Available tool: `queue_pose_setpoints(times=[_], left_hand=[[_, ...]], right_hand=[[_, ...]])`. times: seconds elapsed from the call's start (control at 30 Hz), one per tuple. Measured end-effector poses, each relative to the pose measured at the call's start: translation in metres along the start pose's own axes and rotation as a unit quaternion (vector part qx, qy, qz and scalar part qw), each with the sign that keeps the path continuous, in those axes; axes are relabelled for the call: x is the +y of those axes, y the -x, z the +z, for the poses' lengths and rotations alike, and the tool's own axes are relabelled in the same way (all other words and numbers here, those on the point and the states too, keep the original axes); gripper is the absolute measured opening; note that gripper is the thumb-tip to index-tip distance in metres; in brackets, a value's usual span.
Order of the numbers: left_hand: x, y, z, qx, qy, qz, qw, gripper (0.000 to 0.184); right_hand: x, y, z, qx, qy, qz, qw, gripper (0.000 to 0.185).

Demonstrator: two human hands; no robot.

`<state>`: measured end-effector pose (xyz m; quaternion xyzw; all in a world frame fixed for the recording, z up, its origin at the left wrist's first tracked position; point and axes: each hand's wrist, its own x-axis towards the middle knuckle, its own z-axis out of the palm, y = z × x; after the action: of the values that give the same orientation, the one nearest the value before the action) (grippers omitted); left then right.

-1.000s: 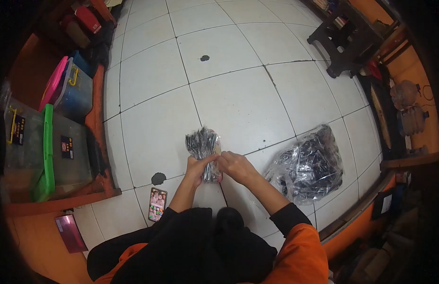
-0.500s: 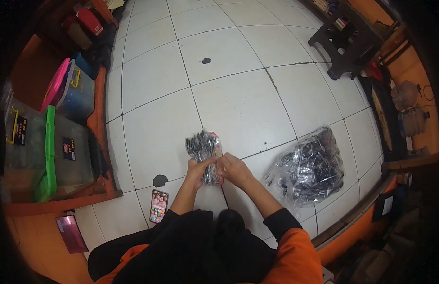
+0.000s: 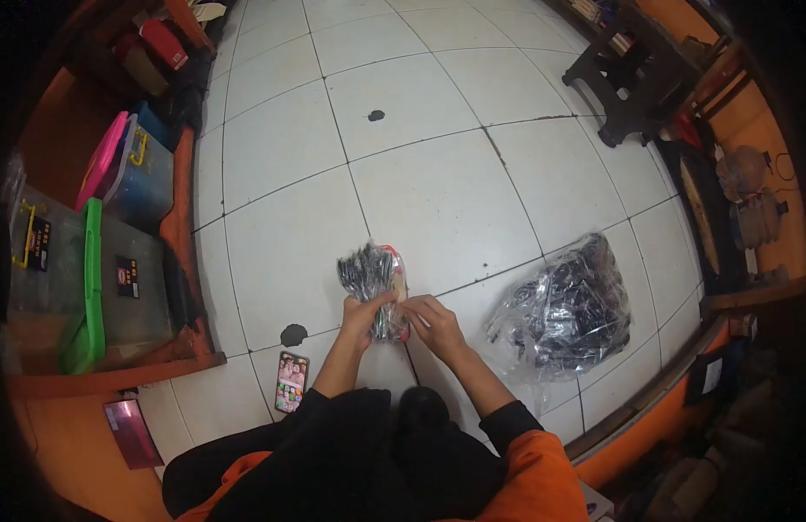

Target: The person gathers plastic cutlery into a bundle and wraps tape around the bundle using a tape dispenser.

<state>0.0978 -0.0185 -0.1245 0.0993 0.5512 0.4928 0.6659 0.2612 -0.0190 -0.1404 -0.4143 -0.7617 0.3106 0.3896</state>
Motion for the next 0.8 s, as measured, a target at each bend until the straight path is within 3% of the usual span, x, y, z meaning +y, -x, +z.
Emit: queue_pose_setpoints(times=[0.2,0.3,0.4,0.6,0.8], left_hand=[[-0.002,-0.001,0.0,0.002,0.0,0.003,1.0,0.025],[-0.002,-0.007,0.004,0.001,0.005,0.012,1.0,0.026],[0.013,-0.004,0.007,0.014,-0.039,0.038,0.998,0.026],[0.0,-0.002,0.007,-0.03,0.003,0.046,0.998,0.029],[0.001,0.0,0.002,-0.016,0.011,0.023,1.0,0.032]], right_hand=[[0.002,0.002,0.002,0.004,-0.008,-0.001,1.0,0.019],[0.005,0.023,0.017,-0.049,0.004,-0.006,0.999,0.02],[-0.003,0.022,0.02,0.04,0.006,-0.002,0.999,0.018],[-0.011,0.003,0.01,0.114,-0.242,0.196,0.943,0.012],[-0.008,0.003,0.003,0.022,-0.042,0.058,0.997,0.039]])
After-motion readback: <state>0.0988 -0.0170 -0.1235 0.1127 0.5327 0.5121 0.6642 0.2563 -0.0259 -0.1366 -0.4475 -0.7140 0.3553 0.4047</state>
